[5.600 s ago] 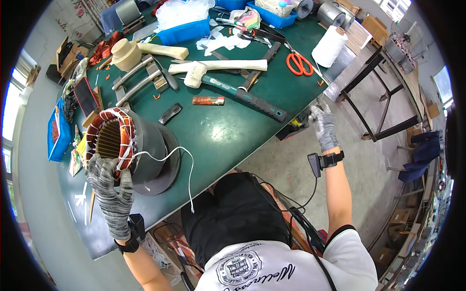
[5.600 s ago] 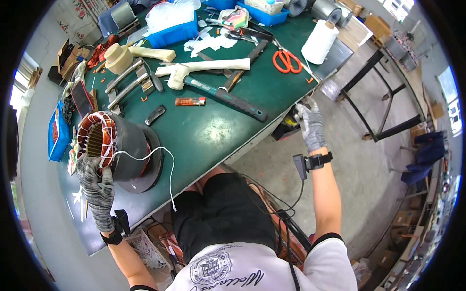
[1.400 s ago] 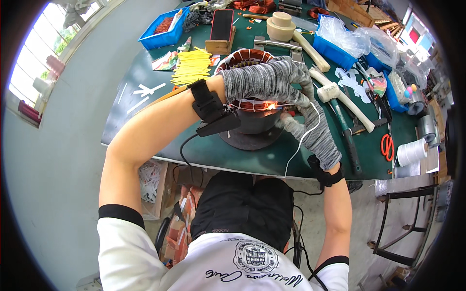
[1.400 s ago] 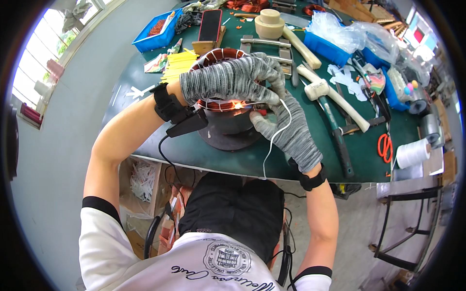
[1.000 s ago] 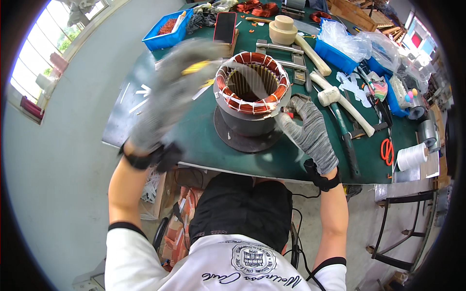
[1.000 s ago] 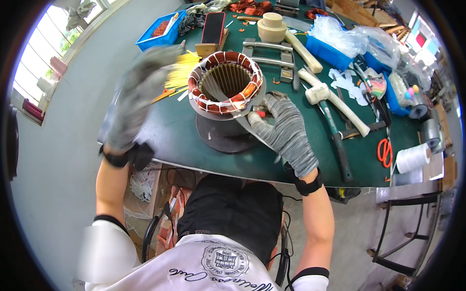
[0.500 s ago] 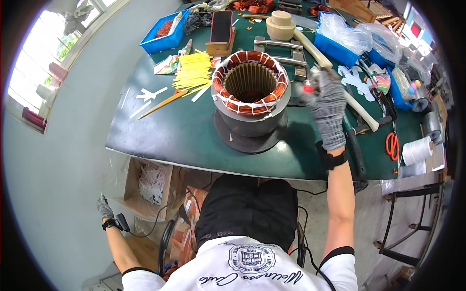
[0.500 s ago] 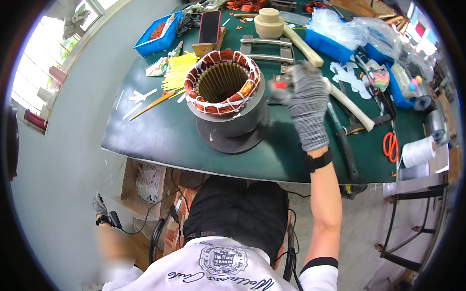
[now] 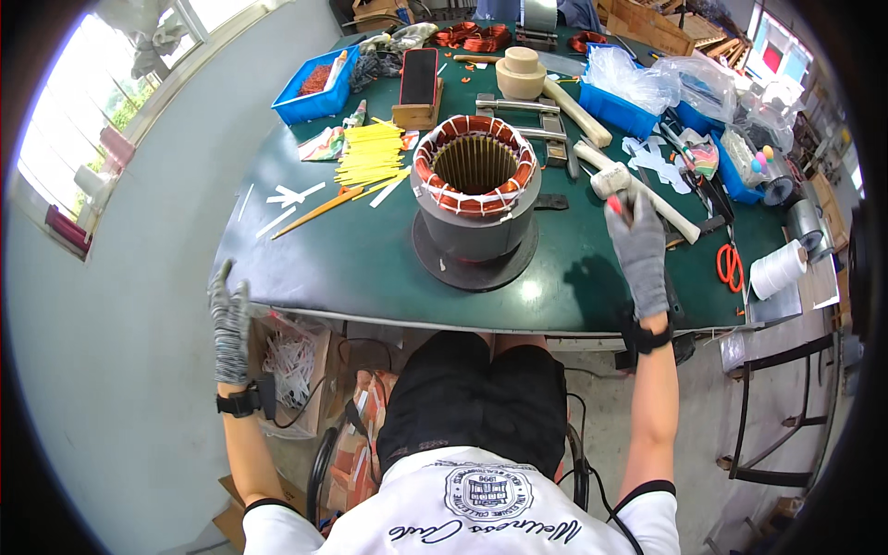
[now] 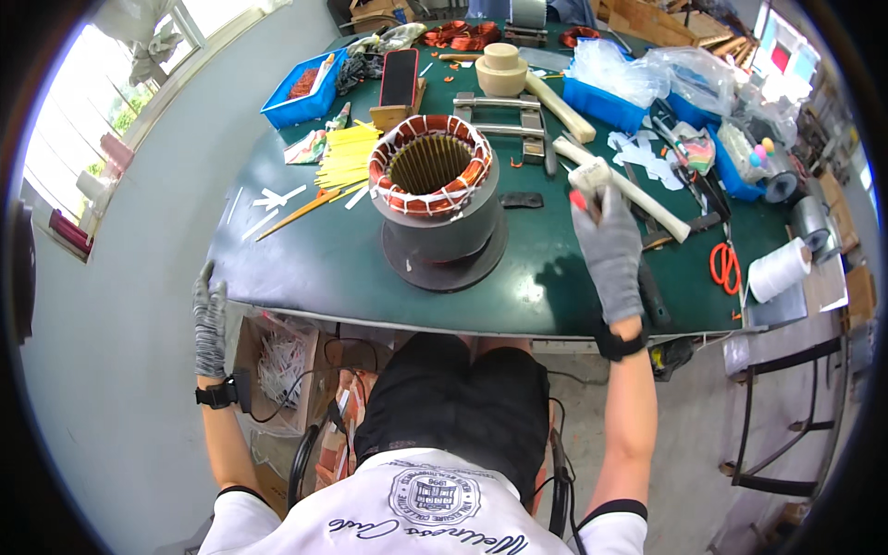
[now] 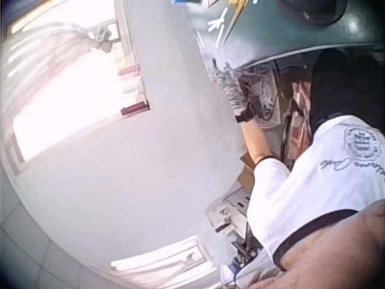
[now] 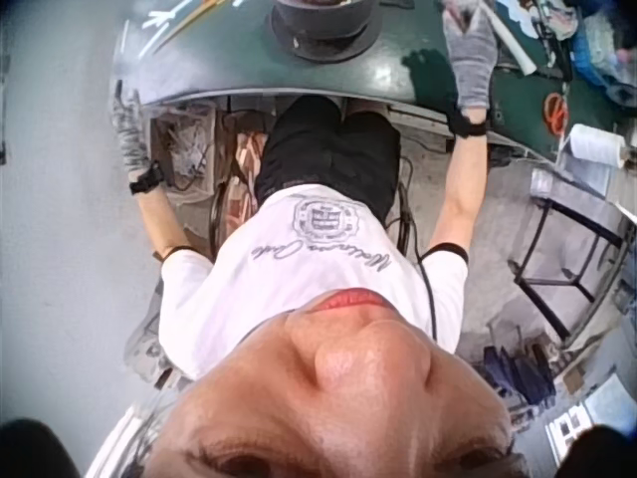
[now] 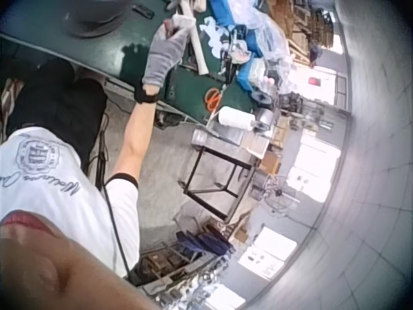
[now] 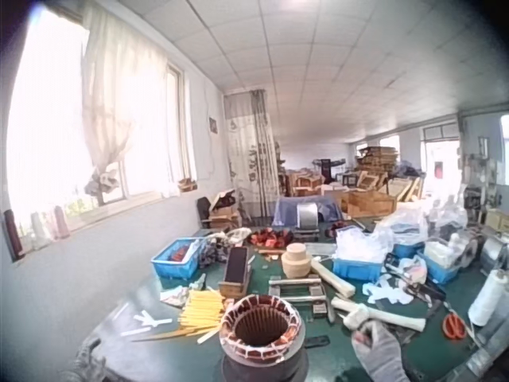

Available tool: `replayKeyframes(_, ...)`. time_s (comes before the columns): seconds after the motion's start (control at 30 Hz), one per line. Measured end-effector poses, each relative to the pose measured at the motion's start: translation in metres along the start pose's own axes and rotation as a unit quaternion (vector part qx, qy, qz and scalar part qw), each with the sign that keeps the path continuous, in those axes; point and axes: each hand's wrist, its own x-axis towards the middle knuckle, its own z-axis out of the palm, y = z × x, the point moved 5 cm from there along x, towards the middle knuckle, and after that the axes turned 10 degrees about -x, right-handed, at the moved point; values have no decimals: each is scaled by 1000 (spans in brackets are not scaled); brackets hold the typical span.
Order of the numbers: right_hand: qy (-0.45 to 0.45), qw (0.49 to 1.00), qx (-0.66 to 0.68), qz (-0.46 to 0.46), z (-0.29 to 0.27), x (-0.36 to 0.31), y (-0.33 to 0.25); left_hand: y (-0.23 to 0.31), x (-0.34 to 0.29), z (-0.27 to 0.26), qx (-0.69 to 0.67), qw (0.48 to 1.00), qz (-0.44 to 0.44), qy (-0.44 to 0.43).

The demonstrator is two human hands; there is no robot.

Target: Manually winding and securing coils within a motor stator using wire and string.

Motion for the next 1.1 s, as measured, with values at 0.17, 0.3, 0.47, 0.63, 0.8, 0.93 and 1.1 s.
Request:
replayKeyframes(0.17, -151, 983, 89, 59, -30, -102, 52, 172, -39, 49, -151, 981, 56, -111)
replayKeyframes(0.3, -190, 955, 139, 177, -55, -141, 76, 213, -39, 51, -417, 882, 146, -163)
replayKeyframes(0.47, -163, 966, 108, 168, -58, -147, 77, 220, -14, 81, -593, 750, 179, -233)
replayKeyframes(0.63, -199, 964, 27, 174, -42, -127, 73, 218, 6, 141, -447, 885, 75, -106)
replayKeyframes(0.8, -125, 992, -15, -14, -20, -101, 53, 213, 46, 225, -377, 902, 71, -197)
replayKeyframes(0.93, -164, 983, -83, -1, -22, -114, 61, 203, 61, 236, -270, 910, 108, -297)
replayKeyframes(1.1, -255, 963, -84, -12, -20, -96, 46, 208, 77, 233, -319, 876, 79, -354)
